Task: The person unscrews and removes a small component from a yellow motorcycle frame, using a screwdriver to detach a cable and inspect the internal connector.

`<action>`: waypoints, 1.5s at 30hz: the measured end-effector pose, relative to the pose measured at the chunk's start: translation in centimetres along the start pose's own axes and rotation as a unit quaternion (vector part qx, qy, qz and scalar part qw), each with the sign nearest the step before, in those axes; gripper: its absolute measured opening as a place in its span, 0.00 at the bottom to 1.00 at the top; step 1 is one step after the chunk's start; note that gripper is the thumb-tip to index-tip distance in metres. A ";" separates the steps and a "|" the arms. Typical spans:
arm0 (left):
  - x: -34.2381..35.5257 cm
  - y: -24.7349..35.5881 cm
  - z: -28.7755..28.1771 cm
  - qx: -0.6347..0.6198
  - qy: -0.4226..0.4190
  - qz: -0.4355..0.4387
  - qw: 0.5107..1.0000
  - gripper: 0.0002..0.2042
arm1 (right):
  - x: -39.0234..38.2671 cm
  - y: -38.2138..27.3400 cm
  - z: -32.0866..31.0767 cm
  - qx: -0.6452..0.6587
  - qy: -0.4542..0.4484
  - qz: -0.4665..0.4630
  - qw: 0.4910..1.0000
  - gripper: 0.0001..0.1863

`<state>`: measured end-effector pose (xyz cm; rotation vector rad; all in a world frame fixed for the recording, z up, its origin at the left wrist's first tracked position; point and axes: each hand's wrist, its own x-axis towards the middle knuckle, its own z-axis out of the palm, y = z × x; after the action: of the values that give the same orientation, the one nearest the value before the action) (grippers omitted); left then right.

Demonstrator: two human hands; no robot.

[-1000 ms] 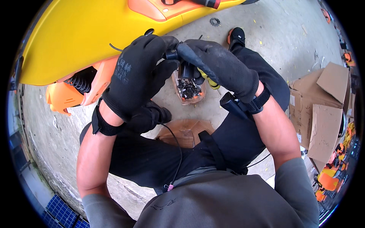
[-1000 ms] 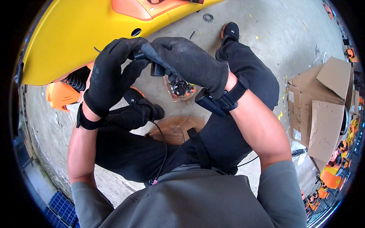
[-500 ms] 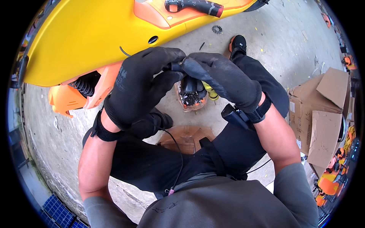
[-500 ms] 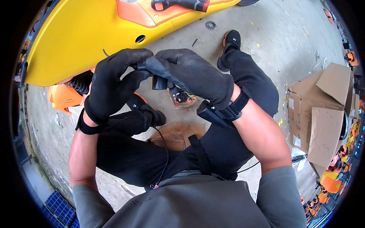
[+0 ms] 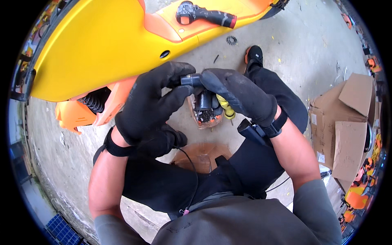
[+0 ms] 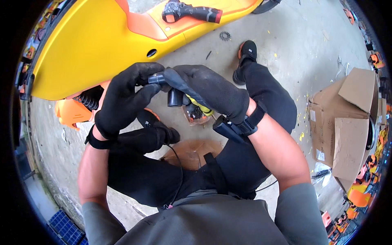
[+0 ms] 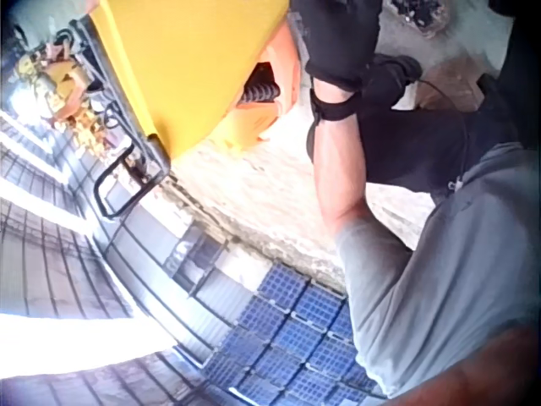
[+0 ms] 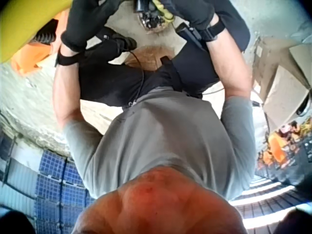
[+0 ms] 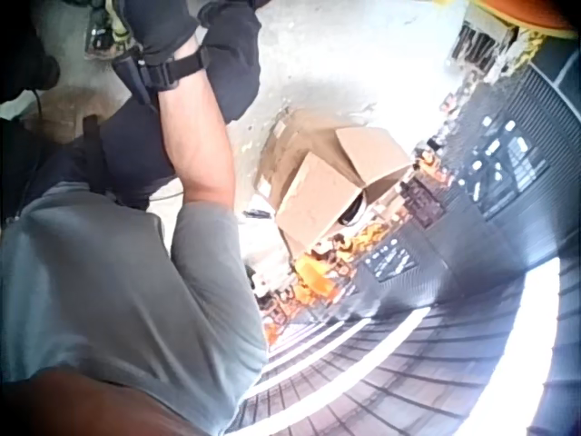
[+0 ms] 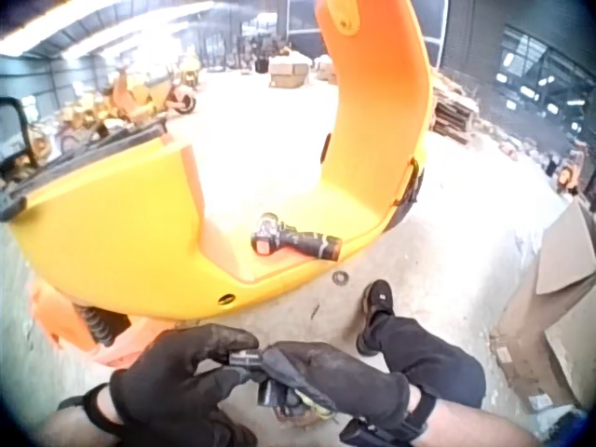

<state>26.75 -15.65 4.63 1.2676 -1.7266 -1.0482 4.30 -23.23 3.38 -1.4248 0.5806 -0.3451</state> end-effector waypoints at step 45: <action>-0.7 -0.5 -1.9 0.173 0.090 0.015 0.981 0.13 | 17.7 3.3 -14.7 0.086 0.233 -0.012 0.969 0.16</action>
<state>28.80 -15.42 4.80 1.4942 -1.8296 -0.6083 10.00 -44.73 -3.49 -1.1849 0.8907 -0.7443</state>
